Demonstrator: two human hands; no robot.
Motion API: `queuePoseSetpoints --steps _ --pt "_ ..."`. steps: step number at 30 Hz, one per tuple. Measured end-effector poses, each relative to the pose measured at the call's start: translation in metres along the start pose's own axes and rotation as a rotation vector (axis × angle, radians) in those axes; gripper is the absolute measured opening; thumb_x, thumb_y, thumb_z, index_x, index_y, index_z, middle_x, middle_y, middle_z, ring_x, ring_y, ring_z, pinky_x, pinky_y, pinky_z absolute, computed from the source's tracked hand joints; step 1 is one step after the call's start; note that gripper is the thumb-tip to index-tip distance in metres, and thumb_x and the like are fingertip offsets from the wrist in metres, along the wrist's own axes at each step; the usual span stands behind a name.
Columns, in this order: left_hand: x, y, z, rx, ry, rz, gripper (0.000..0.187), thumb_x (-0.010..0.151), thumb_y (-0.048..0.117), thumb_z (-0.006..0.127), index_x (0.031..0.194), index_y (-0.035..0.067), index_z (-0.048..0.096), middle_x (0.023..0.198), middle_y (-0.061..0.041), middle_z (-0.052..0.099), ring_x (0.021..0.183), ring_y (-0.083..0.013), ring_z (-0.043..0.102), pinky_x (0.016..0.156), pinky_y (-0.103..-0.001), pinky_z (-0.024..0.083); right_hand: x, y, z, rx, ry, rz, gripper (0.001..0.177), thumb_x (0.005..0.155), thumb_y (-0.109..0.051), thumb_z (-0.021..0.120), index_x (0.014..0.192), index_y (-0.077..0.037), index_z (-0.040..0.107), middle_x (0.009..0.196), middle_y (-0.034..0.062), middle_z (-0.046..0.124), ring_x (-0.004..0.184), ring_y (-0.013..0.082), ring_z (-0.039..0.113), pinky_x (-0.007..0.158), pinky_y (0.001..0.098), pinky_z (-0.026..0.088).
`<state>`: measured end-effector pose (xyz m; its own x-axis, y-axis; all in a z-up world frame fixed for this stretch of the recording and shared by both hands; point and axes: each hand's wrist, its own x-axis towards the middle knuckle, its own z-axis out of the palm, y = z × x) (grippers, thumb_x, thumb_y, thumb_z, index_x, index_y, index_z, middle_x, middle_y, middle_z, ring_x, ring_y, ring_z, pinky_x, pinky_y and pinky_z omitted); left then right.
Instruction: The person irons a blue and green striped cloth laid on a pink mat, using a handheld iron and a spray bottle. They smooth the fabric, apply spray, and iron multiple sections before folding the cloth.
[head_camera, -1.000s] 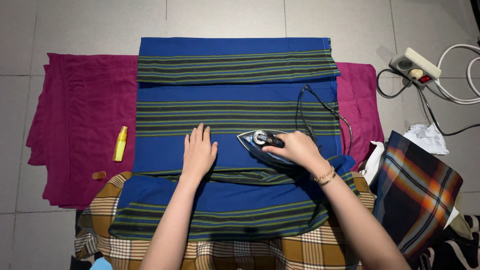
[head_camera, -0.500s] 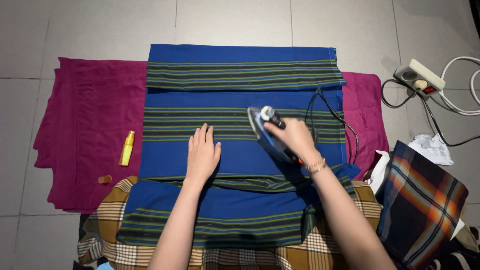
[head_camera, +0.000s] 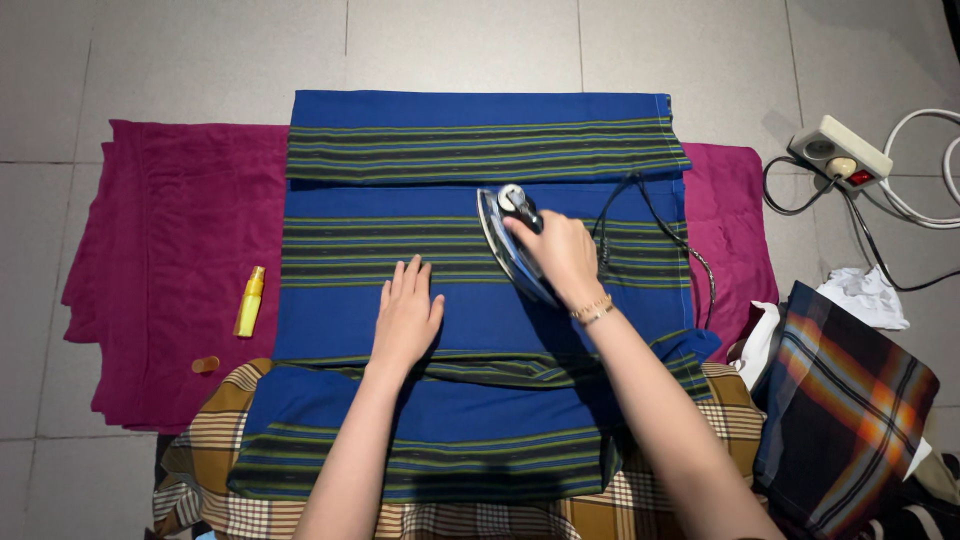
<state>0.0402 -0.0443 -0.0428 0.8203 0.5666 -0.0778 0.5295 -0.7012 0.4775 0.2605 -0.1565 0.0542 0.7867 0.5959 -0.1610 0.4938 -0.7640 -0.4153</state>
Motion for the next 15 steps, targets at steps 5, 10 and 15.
queuePoseSetpoints --steps 5,10,15 --pt "0.0 -0.003 0.011 0.05 -0.064 0.006 0.059 0.097 0.029 0.058 0.148 0.001 0.044 0.161 -0.017 0.033 0.15 -0.0368 0.028 0.118 -0.054 0.028 0.004 0.017 0.001 0.078 -0.072 -0.153 0.058 0.085 -0.062 0.069 0.081 -0.004 0.075 0.066 0.0192 0.069 0.065 0.0391 0.071 0.06 0.0473 0.055" --pt "-0.001 -0.005 0.014 0.091 -0.055 0.02 0.061 0.096 0.029 0.059 0.148 0.002 0.044 0.162 -0.017 0.032 0.15 -0.0365 0.028 0.117 -0.055 0.029 -0.039 0.05 -0.012 -0.096 -0.262 -0.371 0.06 0.083 -0.066 0.069 0.082 -0.006 0.077 0.066 0.0201 0.07 0.067 0.0392 0.071 0.065 0.0474 0.056" --pt "-0.003 -0.004 0.015 0.171 -0.062 0.049 0.066 0.094 0.03 0.061 0.149 0.001 0.041 0.162 -0.019 0.031 0.15 -0.0384 0.029 0.117 -0.054 0.031 -0.058 0.075 -0.033 -0.077 -0.147 -0.321 0.056 0.079 -0.065 0.07 0.09 -0.011 0.08 0.068 0.0203 0.071 0.067 0.0409 0.07 0.062 0.0501 0.055"
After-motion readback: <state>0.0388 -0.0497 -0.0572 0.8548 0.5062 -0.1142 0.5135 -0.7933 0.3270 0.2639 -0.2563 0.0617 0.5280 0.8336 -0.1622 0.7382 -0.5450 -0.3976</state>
